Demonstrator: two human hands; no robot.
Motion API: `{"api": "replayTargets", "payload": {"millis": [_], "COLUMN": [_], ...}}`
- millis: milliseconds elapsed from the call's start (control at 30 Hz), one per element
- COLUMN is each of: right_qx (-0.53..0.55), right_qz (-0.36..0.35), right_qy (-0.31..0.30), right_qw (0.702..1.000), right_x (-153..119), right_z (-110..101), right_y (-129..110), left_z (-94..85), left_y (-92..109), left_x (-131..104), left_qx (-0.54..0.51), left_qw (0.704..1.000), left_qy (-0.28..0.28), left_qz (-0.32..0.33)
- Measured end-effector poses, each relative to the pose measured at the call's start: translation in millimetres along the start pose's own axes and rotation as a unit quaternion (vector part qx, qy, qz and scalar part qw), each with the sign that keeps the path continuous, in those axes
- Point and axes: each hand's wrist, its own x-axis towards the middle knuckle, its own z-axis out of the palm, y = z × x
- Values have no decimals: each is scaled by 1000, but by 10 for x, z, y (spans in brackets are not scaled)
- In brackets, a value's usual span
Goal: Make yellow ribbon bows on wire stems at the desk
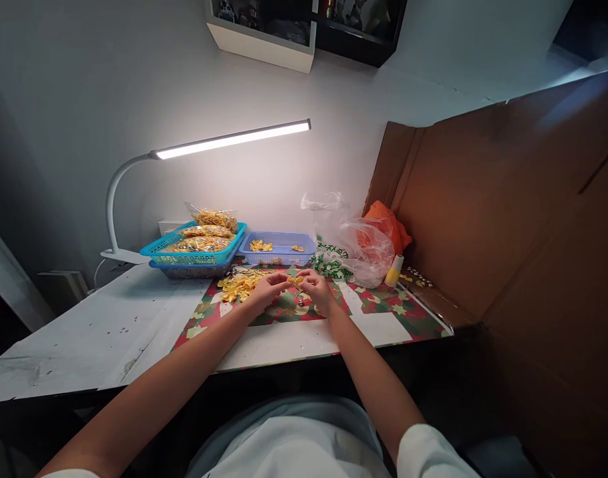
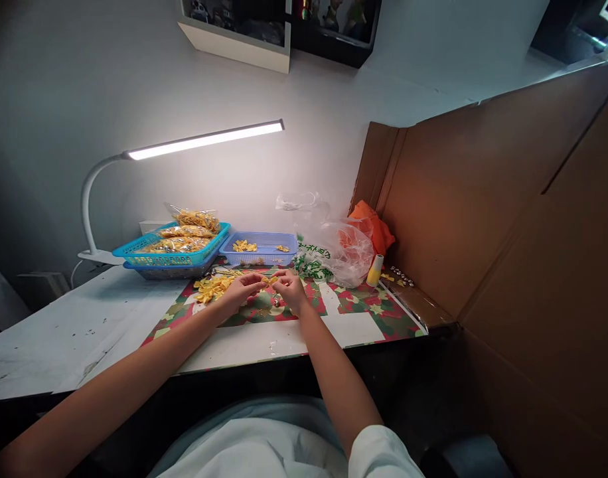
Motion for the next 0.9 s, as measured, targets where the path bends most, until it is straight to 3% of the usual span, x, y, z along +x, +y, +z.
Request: {"api": "replayTargets", "payload": {"millis": [900], "right_qx": [-22], "right_qz": [-19], "right_qy": [7], "right_qw": [1000], "right_x": [18], "right_z": [38], "right_y": [78], "left_z": [-6], "left_y": [-37], "left_x": [17], "left_qx": [4], "left_qw": [1000], "left_qy": [4], "left_qz": [10]}}
